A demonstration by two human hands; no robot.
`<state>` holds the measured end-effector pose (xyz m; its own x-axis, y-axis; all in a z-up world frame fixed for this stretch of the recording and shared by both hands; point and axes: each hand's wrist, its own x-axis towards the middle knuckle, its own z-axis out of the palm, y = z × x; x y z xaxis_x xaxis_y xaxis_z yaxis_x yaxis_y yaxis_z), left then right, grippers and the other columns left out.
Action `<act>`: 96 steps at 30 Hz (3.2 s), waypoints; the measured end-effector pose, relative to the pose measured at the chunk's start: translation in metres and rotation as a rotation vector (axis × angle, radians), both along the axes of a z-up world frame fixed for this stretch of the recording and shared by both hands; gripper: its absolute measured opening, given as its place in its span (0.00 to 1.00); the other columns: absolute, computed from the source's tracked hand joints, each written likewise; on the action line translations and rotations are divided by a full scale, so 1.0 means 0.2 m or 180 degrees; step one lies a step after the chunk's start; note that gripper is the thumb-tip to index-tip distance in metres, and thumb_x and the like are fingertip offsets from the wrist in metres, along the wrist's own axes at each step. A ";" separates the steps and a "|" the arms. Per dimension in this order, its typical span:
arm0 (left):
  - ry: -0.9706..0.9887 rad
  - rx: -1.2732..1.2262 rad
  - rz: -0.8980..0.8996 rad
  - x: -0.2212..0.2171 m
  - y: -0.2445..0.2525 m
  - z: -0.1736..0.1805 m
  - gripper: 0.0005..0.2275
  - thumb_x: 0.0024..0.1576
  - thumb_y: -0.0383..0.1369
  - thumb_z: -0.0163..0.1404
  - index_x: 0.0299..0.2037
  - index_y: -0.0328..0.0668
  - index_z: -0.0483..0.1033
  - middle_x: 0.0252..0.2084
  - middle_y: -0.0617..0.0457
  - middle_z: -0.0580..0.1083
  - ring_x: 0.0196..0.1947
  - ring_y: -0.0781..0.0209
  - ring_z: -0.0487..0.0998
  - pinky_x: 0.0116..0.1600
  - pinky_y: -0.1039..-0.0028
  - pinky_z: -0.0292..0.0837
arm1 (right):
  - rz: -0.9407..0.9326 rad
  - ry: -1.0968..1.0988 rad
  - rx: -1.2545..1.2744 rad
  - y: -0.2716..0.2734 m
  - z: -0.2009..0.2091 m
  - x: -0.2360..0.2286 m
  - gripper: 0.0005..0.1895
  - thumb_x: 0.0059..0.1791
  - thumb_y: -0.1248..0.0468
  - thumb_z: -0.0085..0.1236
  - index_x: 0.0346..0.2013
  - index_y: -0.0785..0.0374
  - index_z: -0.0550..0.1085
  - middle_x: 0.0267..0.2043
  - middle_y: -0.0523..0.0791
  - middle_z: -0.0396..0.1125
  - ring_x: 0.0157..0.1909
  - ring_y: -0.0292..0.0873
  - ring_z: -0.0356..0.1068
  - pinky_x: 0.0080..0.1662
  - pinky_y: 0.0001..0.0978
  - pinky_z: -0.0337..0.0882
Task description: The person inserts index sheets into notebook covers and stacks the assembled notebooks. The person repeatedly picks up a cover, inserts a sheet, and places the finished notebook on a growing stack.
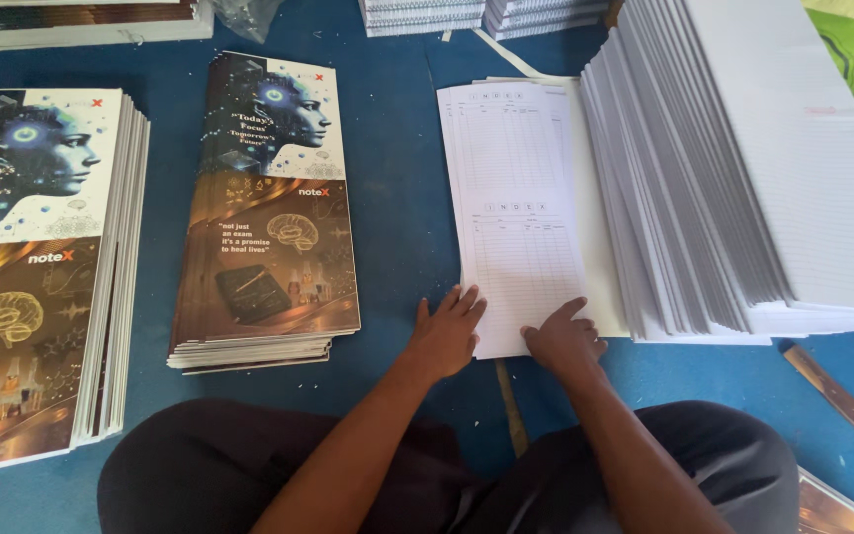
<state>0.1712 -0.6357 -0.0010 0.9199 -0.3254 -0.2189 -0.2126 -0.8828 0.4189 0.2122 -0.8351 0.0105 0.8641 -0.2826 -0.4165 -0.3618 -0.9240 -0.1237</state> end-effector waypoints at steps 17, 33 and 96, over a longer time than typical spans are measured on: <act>-0.0336 -0.1077 0.0630 0.10 0.07 -0.02 0.25 0.58 0.37 0.54 0.67 0.47 0.66 0.71 0.51 0.62 0.75 0.44 0.52 0.72 0.43 0.50 | 0.1214 -0.0517 0.0432 0.16 0.23 -0.02 0.52 0.45 0.66 0.56 0.76 0.73 0.38 0.54 0.62 0.69 0.53 0.61 0.74 0.63 0.47 0.70; 0.0690 -0.4031 0.2680 0.26 0.27 0.11 0.18 0.55 0.39 0.56 0.50 0.35 0.72 0.43 0.45 0.77 0.42 0.54 0.81 0.40 0.64 0.82 | 0.2458 -0.1069 0.1749 0.31 0.32 -0.13 0.45 0.42 0.62 0.64 0.72 0.59 0.56 0.66 0.57 0.61 0.69 0.59 0.58 0.66 0.47 0.60; -0.0465 -0.0213 0.3152 0.15 0.53 0.12 0.24 0.50 0.33 0.56 0.58 0.42 0.71 0.56 0.42 0.69 0.58 0.41 0.70 0.55 0.51 0.68 | 0.1999 -0.1485 0.0412 0.01 0.27 -0.03 0.30 0.44 0.60 0.63 0.61 0.61 0.70 0.60 0.53 0.67 0.61 0.55 0.65 0.61 0.47 0.66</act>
<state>0.2017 -0.5304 0.0221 0.7993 0.5939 -0.0914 0.5519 -0.6655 0.5026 0.2070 -0.8325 0.0655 0.9392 0.3418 0.0317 0.3383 -0.9060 -0.2546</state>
